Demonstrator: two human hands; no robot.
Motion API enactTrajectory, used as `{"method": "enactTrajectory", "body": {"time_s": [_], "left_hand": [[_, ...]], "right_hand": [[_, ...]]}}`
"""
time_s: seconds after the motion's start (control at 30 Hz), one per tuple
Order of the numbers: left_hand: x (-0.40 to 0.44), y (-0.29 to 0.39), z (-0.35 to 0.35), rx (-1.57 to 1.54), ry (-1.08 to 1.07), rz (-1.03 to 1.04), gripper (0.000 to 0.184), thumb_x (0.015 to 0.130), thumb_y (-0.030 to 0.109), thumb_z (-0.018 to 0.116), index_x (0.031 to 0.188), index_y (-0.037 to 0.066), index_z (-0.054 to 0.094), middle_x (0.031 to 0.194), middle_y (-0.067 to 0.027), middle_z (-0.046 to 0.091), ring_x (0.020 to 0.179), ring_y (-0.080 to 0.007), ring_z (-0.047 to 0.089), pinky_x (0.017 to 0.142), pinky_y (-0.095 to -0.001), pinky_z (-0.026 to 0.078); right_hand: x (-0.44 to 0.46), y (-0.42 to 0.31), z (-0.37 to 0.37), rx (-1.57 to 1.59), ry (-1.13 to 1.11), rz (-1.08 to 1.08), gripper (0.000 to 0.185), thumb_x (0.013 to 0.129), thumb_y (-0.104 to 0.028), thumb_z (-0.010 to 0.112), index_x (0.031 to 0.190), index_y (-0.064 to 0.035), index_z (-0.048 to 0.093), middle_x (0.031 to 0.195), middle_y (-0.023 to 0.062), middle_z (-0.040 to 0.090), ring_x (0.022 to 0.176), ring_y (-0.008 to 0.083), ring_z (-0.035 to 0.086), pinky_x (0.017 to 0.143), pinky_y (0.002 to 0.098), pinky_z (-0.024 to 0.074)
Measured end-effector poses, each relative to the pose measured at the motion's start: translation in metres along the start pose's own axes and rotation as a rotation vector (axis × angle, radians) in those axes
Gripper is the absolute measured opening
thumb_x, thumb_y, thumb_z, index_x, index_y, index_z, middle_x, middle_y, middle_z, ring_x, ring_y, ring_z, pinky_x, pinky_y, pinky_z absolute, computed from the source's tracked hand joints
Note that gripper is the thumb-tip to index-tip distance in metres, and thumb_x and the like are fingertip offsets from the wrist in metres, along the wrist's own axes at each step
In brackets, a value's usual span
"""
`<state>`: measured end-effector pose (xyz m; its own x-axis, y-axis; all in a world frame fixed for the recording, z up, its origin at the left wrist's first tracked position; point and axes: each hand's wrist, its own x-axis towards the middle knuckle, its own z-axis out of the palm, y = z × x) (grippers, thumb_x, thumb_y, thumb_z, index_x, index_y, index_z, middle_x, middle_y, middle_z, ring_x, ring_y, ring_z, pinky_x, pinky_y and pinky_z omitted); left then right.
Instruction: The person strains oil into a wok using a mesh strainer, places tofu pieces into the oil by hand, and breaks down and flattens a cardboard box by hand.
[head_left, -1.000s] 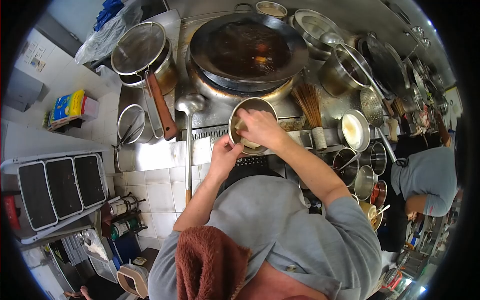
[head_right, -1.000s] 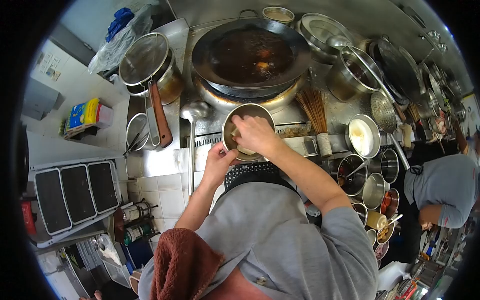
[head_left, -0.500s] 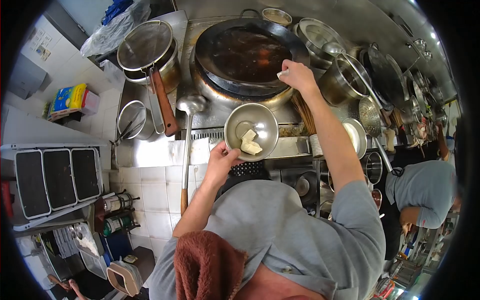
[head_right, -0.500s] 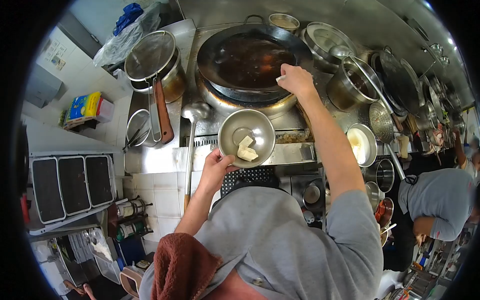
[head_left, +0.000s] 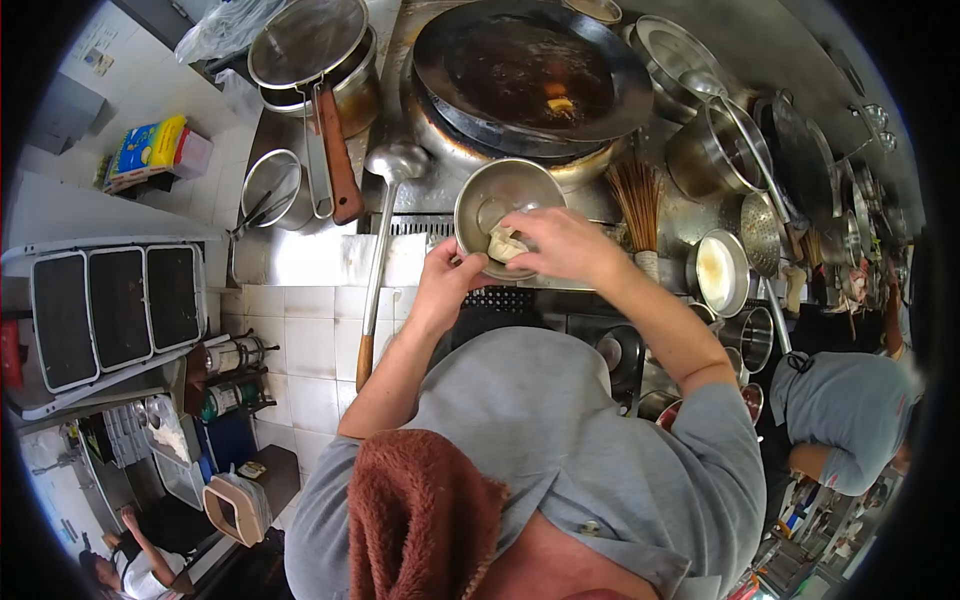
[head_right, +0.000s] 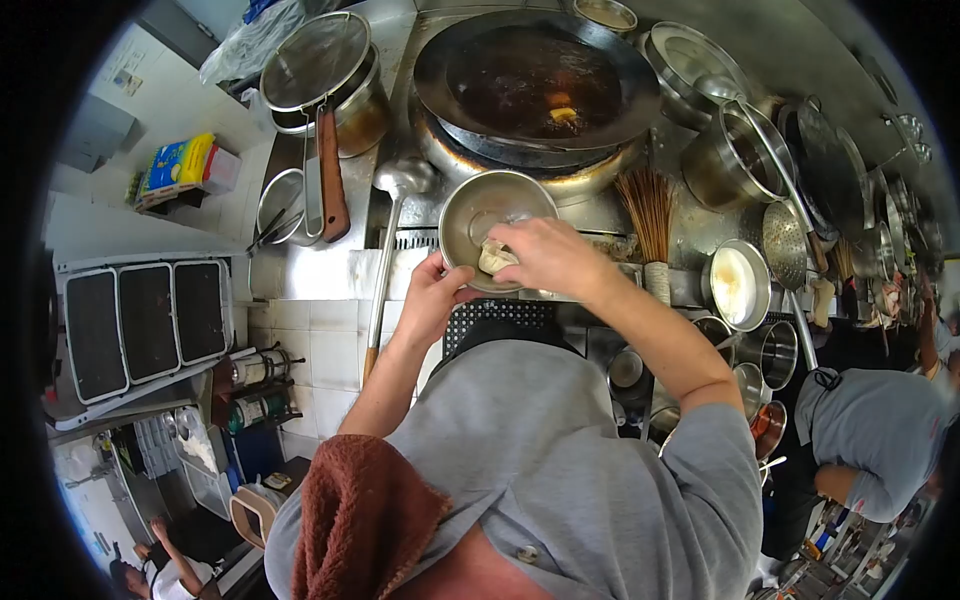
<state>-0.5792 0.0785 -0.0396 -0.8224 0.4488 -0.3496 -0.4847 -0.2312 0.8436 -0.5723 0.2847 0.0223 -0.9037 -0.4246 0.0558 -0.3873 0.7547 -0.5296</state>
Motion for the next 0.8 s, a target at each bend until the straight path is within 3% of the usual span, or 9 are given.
{"method": "enactTrajectory", "body": {"time_s": [0.1,0.23,0.27,0.33,0.43,0.5,0.6,0.7,0.8], "left_hand": [[0.006,-0.003,0.003,-0.009,-0.021,0.008,0.018,0.088,0.001,0.055,0.106,-0.001,0.059,0.100,-0.0080,0.064,0.086,-0.0169,0.066,0.072,-0.0311,0.058],[0.006,-0.008,0.002,-0.056,0.024,0.006,0.018,0.088,0.002,0.055,0.105,0.000,0.058,0.098,-0.0082,0.064,0.086,-0.0177,0.066,0.074,-0.0328,0.058],[0.005,-0.007,0.002,-0.070,0.032,0.005,0.013,0.087,0.002,0.057,0.100,0.000,0.057,0.094,-0.0068,0.063,0.084,-0.0172,0.066,0.074,-0.0321,0.059],[0.002,-0.004,0.001,-0.086,0.050,-0.002,0.009,0.087,0.003,0.058,0.095,-0.001,0.057,0.089,-0.0046,0.060,0.081,-0.0161,0.065,0.073,-0.0312,0.060],[-0.005,-0.001,0.000,-0.098,0.055,0.023,0.009,0.087,0.003,0.059,0.096,0.000,0.058,0.089,-0.0040,0.060,0.081,-0.0153,0.065,0.074,-0.0309,0.060],[-0.010,-0.005,-0.004,-0.108,0.052,0.018,0.010,0.087,0.003,0.059,0.096,0.000,0.059,0.089,-0.0039,0.060,0.081,-0.0149,0.065,0.074,-0.0308,0.060],[-0.015,-0.015,-0.008,-0.115,0.034,0.003,0.009,0.087,0.003,0.059,0.096,0.001,0.059,0.088,-0.0035,0.060,0.082,-0.0139,0.065,0.073,-0.0306,0.060],[-0.020,-0.011,-0.007,-0.096,0.047,-0.004,0.007,0.087,0.003,0.059,0.093,0.001,0.058,0.087,-0.0030,0.060,0.082,-0.0131,0.064,0.072,-0.0304,0.060],[-0.023,-0.012,-0.015,-0.084,0.072,-0.012,0.004,0.087,0.003,0.058,0.090,0.002,0.057,0.087,-0.0027,0.059,0.082,-0.0131,0.064,0.072,-0.0305,0.060]], "right_hand": [[0.004,0.000,0.017,-0.002,-0.034,0.059,0.030,0.078,-0.016,0.067,0.104,-0.0067,0.056,0.083,0.0173,0.065,0.083,0.0361,0.064,0.071,0.0464,0.0491],[0.004,-0.002,-0.012,0.123,-0.065,0.126,0.030,0.076,-0.020,0.068,0.099,-0.0070,0.055,0.082,0.0162,0.064,0.079,0.0345,0.064,0.067,0.0425,0.0490],[0.005,0.002,-0.023,0.182,-0.061,0.128,0.030,0.074,-0.020,0.070,0.098,-0.0067,0.057,0.080,0.0115,0.064,0.075,0.0272,0.063,0.065,0.0358,0.0484],[0.013,0.013,-0.051,0.246,0.037,0.096,0.029,0.071,-0.022,0.072,0.094,-0.0087,0.060,0.077,0.0094,0.063,0.070,0.0229,0.061,0.062,0.0343,0.0475],[0.041,0.046,-0.095,0.375,0.176,0.224,0.025,0.078,-0.023,0.073,0.093,-0.0067,0.062,0.074,0.0042,0.062,0.066,0.0120,0.056,0.062,0.0283,0.0468],[0.069,0.073,-0.110,0.032,0.308,0.396,0.026,0.074,-0.026,0.072,0.091,-0.0078,0.065,0.075,0.0084,0.064,0.069,0.0187,0.061,0.066,0.0321,0.0490],[0.110,0.129,-0.083,-0.135,0.101,0.486,0.027,0.073,-0.030,0.071,0.089,-0.0094,0.068,0.085,0.0108,0.069,0.081,0.0261,0.066,0.074,0.0365,0.0510],[0.123,0.116,-0.072,-0.122,-0.018,0.469,0.024,0.076,-0.031,0.069,0.089,-0.0101,0.071,0.087,0.0126,0.070,0.087,0.0275,0.068,0.080,0.0377,0.0517],[0.105,0.069,-0.077,-0.167,0.340,0.279,0.022,0.081,-0.027,0.067,0.092,-0.0075,0.071,0.082,0.0137,0.070,0.076,0.0271,0.068,0.074,0.0367,0.0523]]}}
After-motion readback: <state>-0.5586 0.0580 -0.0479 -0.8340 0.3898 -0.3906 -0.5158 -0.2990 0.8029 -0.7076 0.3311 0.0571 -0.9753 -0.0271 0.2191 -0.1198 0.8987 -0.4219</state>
